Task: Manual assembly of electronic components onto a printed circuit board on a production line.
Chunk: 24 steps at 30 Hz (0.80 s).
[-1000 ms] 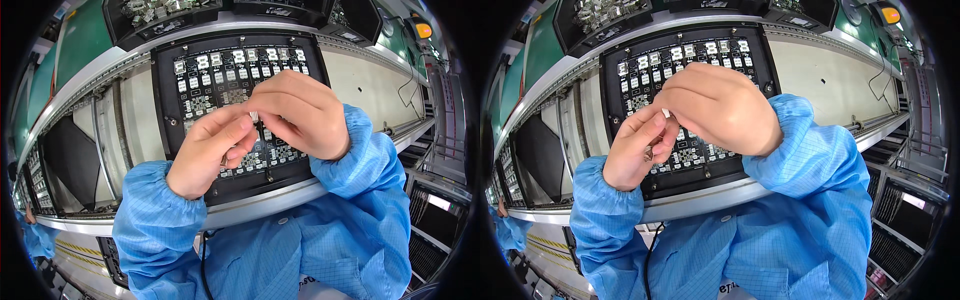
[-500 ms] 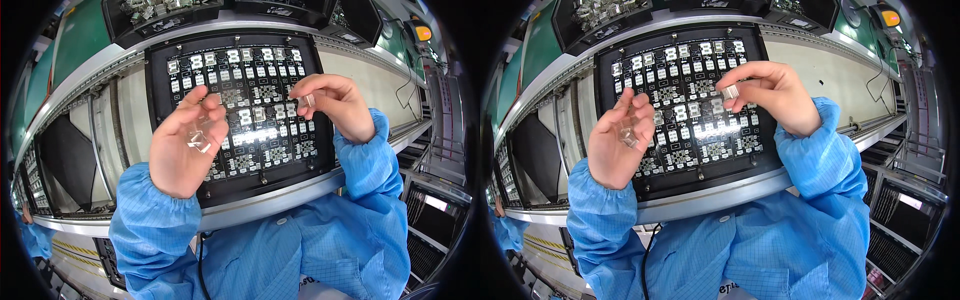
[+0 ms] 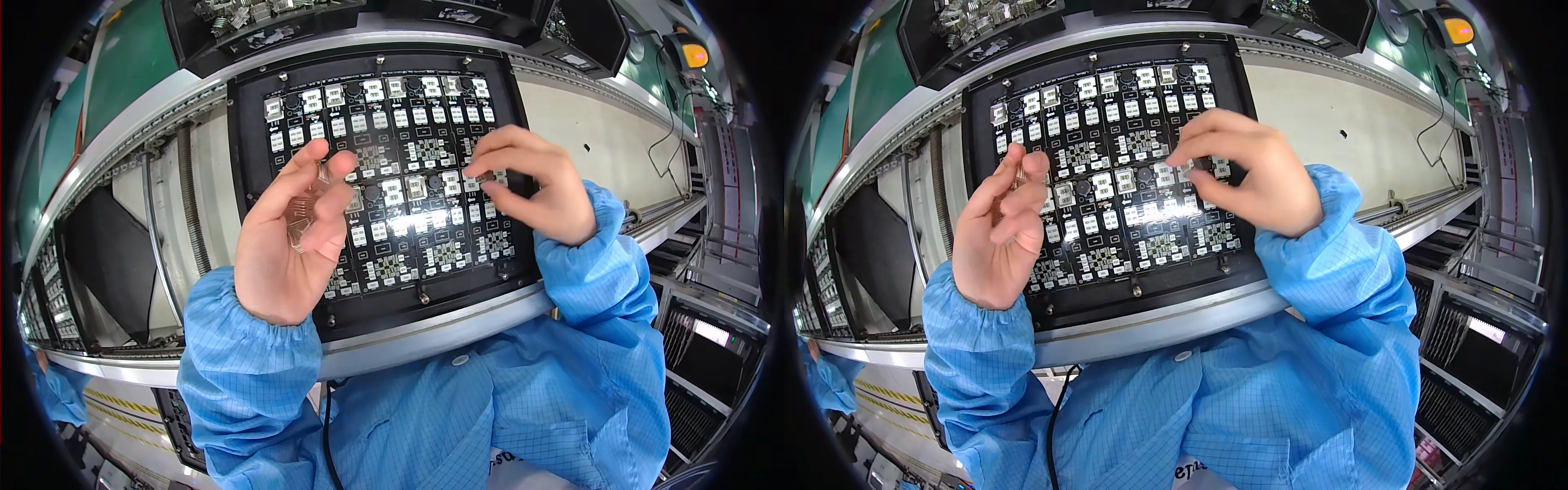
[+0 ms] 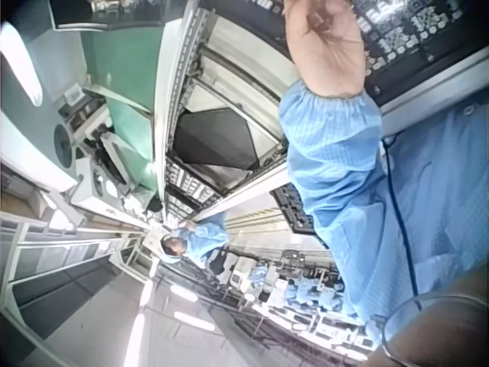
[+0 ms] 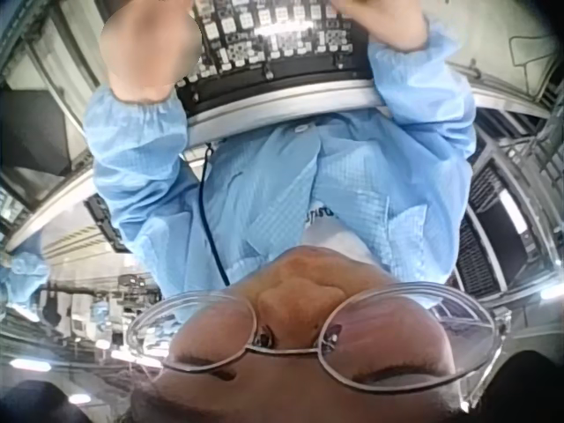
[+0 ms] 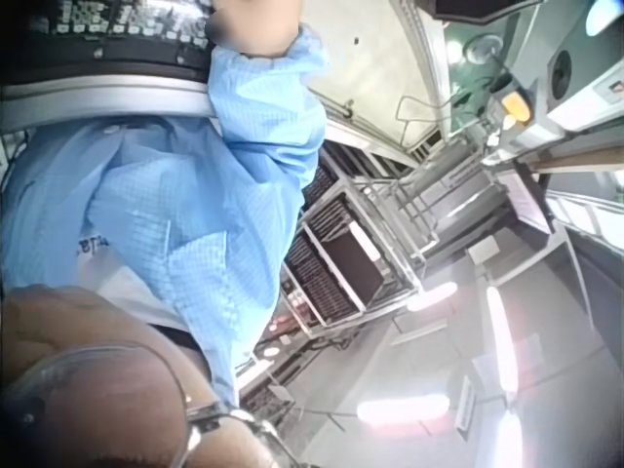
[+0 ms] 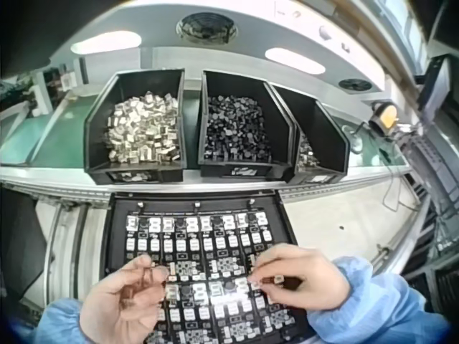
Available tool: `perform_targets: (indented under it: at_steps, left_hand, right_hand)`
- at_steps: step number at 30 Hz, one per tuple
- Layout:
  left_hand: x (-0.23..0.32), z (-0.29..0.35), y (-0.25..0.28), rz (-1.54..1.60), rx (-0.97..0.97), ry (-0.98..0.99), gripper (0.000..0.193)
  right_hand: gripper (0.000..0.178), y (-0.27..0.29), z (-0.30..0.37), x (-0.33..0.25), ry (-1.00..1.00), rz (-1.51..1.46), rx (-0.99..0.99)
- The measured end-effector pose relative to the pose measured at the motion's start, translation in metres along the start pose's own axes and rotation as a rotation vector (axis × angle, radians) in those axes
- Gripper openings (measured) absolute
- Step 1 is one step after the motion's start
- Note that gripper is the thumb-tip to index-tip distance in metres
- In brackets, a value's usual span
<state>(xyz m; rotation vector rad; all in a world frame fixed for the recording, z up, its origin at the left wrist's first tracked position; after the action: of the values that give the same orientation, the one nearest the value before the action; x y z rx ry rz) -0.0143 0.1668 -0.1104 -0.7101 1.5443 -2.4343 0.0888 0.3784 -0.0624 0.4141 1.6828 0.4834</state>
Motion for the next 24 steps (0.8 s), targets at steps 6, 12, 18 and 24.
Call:
perform_targets:
  at_steps: [6, 12, 18, 24]
  left_hand:
    - [0.0, 0.0, -0.005, -0.034, -0.082, 0.012, 0.02]
    - [0.001, 0.001, -0.006, -0.047, -0.08, 0.02, 0.02]
    - [0.0, 0.001, -0.008, -0.058, -0.051, 0.022, 0.019]
    - [0.0, 0.002, -0.009, -0.079, -0.036, 0.013, 0.019]
  right_hand:
    - [0.03, -0.015, -0.001, -0.001, 0.073, 0.25, 0.009]
    - [0.032, -0.02, -0.005, -0.002, 0.088, 0.311, 0.016]
    - [0.035, -0.022, -0.007, -0.005, 0.127, 0.37, -0.008]
    - [0.036, -0.026, -0.009, -0.008, 0.159, 0.403, -0.023]
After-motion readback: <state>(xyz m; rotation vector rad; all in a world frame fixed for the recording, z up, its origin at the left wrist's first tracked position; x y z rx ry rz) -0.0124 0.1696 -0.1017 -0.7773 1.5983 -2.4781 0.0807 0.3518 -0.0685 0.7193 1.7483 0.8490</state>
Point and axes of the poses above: each hand's wrist, its own z-axis away from the middle knuckle, its own y-axis out of the back of the hand, x = y × z, the point moved 4 cm from there along -z, towards the middle knuckle, and after that the axes turned 11 degrees about -z, right-handed, at the moved point
